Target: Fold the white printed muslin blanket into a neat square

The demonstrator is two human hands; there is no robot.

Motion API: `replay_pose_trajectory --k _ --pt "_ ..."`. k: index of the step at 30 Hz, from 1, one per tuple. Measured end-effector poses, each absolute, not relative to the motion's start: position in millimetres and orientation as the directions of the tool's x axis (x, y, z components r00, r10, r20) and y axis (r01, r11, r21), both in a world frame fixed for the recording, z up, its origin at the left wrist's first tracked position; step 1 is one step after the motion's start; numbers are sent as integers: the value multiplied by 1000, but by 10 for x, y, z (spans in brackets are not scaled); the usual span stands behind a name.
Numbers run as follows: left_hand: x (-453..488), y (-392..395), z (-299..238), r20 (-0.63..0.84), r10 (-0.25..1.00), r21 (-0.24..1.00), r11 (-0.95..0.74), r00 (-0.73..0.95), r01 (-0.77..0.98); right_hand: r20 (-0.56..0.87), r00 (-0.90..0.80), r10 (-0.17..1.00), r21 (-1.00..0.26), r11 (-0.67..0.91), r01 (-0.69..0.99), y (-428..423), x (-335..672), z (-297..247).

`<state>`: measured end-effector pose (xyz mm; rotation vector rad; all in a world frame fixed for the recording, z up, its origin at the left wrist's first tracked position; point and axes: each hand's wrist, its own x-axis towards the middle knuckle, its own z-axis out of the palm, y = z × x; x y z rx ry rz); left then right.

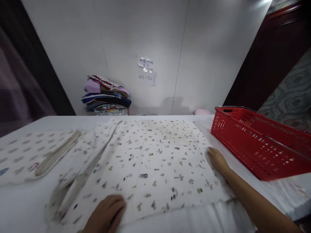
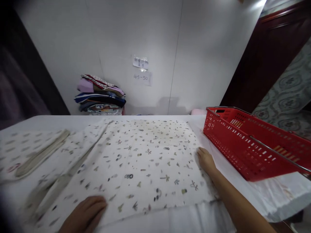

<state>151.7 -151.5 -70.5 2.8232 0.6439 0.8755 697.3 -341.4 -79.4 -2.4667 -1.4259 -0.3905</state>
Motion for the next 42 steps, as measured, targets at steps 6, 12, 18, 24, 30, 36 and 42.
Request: replay_pose_trajectory --k 6,12,18,24,30,36,42 --pt "1610 -1660 -418 444 423 264 -904 790 336 356 512 782 -273 -437 857 -4375 6678 -895" --pt "1602 -1646 -460 416 381 254 -921 826 296 201 841 502 -564 -643 518 -4984 6266 -624" --pt "1693 -1680 -496 393 266 206 -958 880 198 -9 949 314 -724 -657 211 -5152 5950 -410" --pt "1864 -1741 -475 349 202 185 -972 915 144 -148 933 329 -656 -739 157 -5010 5921 -294" --pt "1923 -1733 -496 343 192 150 -977 920 149 -184 936 299 -601 -788 133 -4856 6017 -235" --pt "1938 -1711 -499 353 202 142 -977 914 161 -174 936 305 -670 -734 114 -4823 6000 -144" --pt "1949 -1702 -489 374 215 173 -972 902 159 -156 925 346 -770 -629 106 -4732 6092 1"
